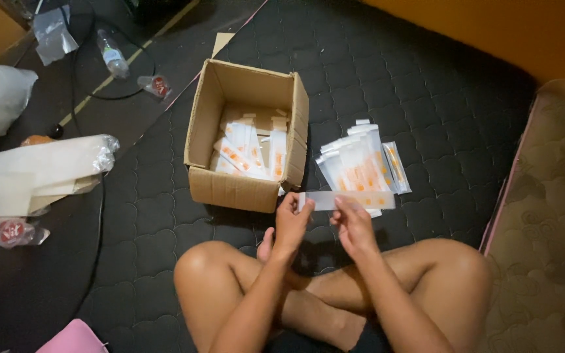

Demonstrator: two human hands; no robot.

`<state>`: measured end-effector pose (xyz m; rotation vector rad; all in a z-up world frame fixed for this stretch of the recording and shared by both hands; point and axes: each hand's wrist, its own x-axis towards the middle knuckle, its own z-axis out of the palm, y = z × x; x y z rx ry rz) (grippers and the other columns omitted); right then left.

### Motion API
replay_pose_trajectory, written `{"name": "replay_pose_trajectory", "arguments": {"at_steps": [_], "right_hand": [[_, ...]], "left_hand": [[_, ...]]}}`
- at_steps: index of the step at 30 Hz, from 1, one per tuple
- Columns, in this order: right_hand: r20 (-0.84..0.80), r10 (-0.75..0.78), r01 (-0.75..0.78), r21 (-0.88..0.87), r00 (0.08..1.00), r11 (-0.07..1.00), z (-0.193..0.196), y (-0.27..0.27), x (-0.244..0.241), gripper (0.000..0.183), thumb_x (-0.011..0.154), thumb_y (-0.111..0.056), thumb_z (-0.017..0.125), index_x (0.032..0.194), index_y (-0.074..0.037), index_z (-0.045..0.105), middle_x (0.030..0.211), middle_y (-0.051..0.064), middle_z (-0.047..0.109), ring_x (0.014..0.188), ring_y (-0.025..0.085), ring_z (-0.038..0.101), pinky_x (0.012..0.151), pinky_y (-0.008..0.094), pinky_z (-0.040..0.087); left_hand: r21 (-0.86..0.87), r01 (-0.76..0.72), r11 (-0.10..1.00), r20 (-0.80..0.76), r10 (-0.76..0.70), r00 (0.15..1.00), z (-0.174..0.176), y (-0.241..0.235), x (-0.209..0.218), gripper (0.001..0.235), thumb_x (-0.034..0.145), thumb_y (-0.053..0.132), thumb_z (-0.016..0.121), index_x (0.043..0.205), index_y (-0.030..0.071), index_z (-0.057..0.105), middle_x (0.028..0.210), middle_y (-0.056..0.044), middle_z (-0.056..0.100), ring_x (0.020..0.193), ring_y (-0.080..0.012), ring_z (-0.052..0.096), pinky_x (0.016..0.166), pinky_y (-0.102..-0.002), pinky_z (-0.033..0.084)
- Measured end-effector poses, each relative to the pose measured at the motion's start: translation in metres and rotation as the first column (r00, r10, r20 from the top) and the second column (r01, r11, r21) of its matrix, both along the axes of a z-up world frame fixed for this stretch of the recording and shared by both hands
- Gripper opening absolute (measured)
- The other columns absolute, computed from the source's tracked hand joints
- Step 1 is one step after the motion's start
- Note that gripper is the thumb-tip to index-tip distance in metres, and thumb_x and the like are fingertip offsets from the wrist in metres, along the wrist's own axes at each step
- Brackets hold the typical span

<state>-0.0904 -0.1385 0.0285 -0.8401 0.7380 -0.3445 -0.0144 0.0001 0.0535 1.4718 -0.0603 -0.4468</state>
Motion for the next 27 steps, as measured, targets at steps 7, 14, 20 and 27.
{"name": "replay_pose_trajectory", "arguments": {"at_steps": [7, 14, 20, 27], "right_hand": [[0.036, -0.117, 0.119, -0.048, 0.992, 0.992, -0.029, -0.063, -0.012, 0.013, 0.094, -0.01, 0.074, 0.105, -0.008, 0.068, 0.084, -0.002, 0.061, 0.065, 0.01, 0.062, 0.059, 0.021, 0.057], [0.028, -0.199, 0.2, -0.015, 0.979, 0.98, -0.021, -0.076, -0.024, 0.006, 0.098, -0.017, 0.071, 0.1, -0.016, 0.066, 0.083, -0.002, 0.063, 0.069, 0.008, 0.065, 0.061, 0.019, 0.06], [0.004, -0.226, 0.226, -0.001, 0.974, 0.974, -0.036, -0.08, -0.023, 0.007, 0.097, -0.019, 0.074, 0.099, -0.018, 0.067, 0.082, -0.003, 0.066, 0.067, 0.007, 0.066, 0.061, 0.019, 0.062], [-0.029, -0.225, 0.226, 0.0, 0.974, 0.974, -0.039, -0.081, -0.021, 0.011, 0.094, -0.02, 0.076, 0.101, -0.018, 0.068, 0.082, -0.003, 0.065, 0.066, 0.006, 0.066, 0.06, 0.019, 0.063]], "left_hand": [[0.089, -0.118, 0.989, -0.021, 0.12, 0.993, -0.001, 0.01, 0.006, 0.007, 0.086, 0.016, 0.072, 0.086, 0.01, 0.067, 0.057, -0.007, 0.061, 0.054, -0.0163, 0.062, 0.058, -0.028, 0.045], [0.139, -0.16, 0.977, -0.047, 0.167, 0.985, 0.005, 0.009, 0.005, 0.005, 0.088, 0.017, 0.068, 0.087, 0.013, 0.065, 0.054, -0.006, 0.06, 0.054, -0.0147, 0.056, 0.059, -0.027, 0.04], [0.112, -0.17, 0.979, -0.039, 0.175, 0.984, -0.008, 0.007, 0.005, 0.006, 0.089, 0.015, 0.067, 0.09, 0.01, 0.066, 0.06, -0.008, 0.062, 0.057, -0.0163, 0.061, 0.061, -0.028, 0.042], [0.126, -0.136, 0.983, -0.057, 0.144, 0.988, -0.007, 0.01, 0.004, 0.009, 0.091, 0.017, 0.069, 0.096, 0.011, 0.067, 0.07, -0.008, 0.064, 0.061, -0.0165, 0.064, 0.066, -0.03, 0.046]]}}
